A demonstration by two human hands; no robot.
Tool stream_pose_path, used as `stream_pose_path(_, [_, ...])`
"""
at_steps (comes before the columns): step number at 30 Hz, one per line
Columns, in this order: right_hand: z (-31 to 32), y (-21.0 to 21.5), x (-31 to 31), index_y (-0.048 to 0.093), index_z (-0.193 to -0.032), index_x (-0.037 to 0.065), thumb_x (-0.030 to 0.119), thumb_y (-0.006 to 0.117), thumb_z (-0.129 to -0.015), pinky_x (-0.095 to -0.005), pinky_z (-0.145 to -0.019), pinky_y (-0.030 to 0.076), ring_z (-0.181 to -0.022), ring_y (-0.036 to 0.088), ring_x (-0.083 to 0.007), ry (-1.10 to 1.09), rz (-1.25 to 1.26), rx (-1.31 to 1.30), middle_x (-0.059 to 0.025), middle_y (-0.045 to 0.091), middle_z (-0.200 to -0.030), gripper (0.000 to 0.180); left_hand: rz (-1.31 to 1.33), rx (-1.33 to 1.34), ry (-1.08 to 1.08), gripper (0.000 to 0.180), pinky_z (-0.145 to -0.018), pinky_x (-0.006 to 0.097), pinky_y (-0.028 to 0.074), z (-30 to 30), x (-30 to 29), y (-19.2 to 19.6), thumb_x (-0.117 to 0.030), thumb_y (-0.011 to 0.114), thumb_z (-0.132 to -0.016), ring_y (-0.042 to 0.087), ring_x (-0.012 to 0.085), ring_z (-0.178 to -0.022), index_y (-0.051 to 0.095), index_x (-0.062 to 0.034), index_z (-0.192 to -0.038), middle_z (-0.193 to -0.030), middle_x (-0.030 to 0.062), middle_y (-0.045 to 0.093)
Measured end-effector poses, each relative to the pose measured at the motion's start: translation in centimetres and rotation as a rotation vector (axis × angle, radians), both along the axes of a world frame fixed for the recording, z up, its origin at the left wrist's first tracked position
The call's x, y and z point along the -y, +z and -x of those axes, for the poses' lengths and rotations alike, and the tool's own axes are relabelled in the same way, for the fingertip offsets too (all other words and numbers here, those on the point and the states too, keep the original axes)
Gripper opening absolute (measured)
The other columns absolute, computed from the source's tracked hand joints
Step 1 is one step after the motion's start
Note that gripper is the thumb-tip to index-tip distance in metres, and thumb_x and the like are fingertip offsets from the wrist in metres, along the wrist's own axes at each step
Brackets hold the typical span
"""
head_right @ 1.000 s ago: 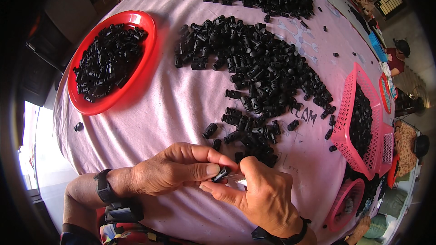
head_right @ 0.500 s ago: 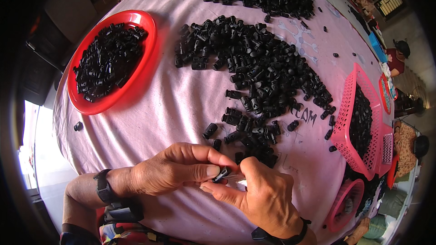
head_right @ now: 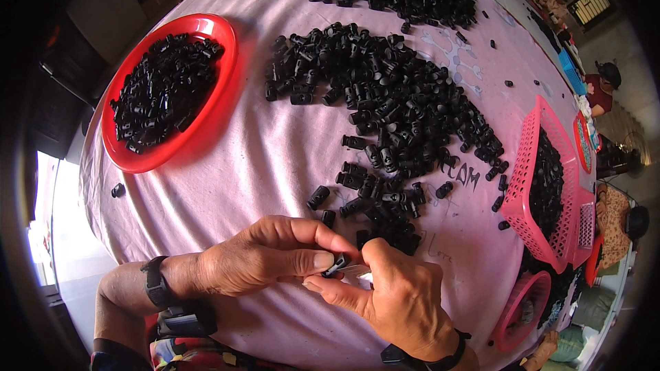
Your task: Assembling small black plastic components by hand at a production table.
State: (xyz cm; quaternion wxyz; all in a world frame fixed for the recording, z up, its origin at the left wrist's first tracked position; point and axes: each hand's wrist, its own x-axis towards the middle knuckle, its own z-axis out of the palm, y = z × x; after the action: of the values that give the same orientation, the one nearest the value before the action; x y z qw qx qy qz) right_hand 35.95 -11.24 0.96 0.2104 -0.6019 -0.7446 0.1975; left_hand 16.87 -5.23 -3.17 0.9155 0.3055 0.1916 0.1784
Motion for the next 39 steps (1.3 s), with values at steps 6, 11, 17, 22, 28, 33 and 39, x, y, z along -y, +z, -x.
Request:
stream_pose_path(6, [-0.01,0.07,-0.02,0.049,-0.070,0.007,0.050,0.076,-0.074,-0.0340,-0.044,0.049,-0.051,0.062,-0.0241,0.007,-0.001,0.007,-0.0081,0.058,-0.058,0.051,-0.015,-0.007,0.003,0.028,-0.090,0.021,0.044,-0.02,0.02,-0.07,-0.004,0.052,-0.096,0.055,0.0059,-0.100,0.056,-0.0005,-0.124,-0.114,0.0027,0.061])
stream_pose_path(11, [0.11,0.27,0.02,0.049,-0.071,0.004,0.051,0.077,-0.072,-0.0319,-0.046,0.047,-0.050,0.062,-0.0239,-0.003,0.011,0.023,-0.0093,0.058,-0.057,0.055,-0.011,-0.004,0.008,0.027,-0.087,0.021,0.044,-0.04,0.09,-0.18,-0.004,0.052,-0.096,0.055,0.0054,-0.097,0.057,-0.0005,-0.123,-0.111,0.0021,0.062])
stream_pose_path(17, [0.09,0.32,-0.03,0.049,-0.070,0.004,0.048,0.078,-0.073,-0.0336,-0.047,0.049,-0.053,0.065,-0.0270,0.013,0.012,0.038,-0.0112,0.061,-0.059,0.053,-0.005,-0.002,-0.004,0.028,-0.096,0.026,0.043,0.03,0.06,-0.31,-0.009,0.053,-0.097,0.055,0.0113,-0.109,0.057,0.0017,-0.122,-0.117,0.0072,0.062])
stream_pose_path(22, [0.06,0.23,-0.03,0.049,-0.070,0.004,0.047,0.078,-0.073,-0.0339,-0.047,0.049,-0.053,0.065,-0.0276,0.023,0.010,0.035,-0.0109,0.061,-0.059,0.052,-0.009,-0.025,-0.002,0.028,-0.089,0.023,0.045,-0.04,0.10,-0.14,-0.007,0.053,-0.097,0.055,0.0078,-0.099,0.056,0.0007,-0.123,-0.110,0.0035,0.062])
stream_pose_path(28, [0.03,0.22,0.04,0.049,-0.069,0.004,0.048,0.077,-0.074,-0.0338,-0.047,0.049,-0.053,0.065,-0.0276,0.023,0.022,0.036,-0.0107,0.061,-0.058,0.052,0.008,-0.032,-0.002,0.027,-0.082,0.020,0.045,-0.01,0.17,-0.15,-0.005,0.052,-0.096,0.055,0.0051,-0.089,0.056,-0.0001,-0.123,-0.103,0.0010,0.062])
stream_pose_path(33, [0.01,0.48,-0.01,0.049,-0.068,0.004,0.046,0.077,-0.075,-0.0339,-0.047,0.049,-0.053,0.065,-0.0277,0.029,0.060,0.053,-0.0103,0.061,-0.057,0.051,0.003,-0.034,0.005,0.027,-0.082,0.021,0.046,-0.01,0.21,-0.17,-0.003,0.051,-0.096,0.056,0.0055,-0.089,0.056,0.0001,-0.123,-0.105,0.0025,0.062])
stream_pose_path(39, [-0.01,0.12,0.18,0.050,-0.069,0.004,0.044,0.078,-0.075,-0.0336,-0.047,0.049,-0.052,0.065,-0.0267,0.051,0.040,0.025,-0.0100,0.062,-0.057,0.049,-0.015,-0.005,0.037,0.025,-0.083,0.021,0.046,-0.09,0.32,-0.40,-0.003,0.051,-0.097,0.057,0.0068,-0.093,0.057,0.0005,-0.121,-0.109,0.0046,0.063])
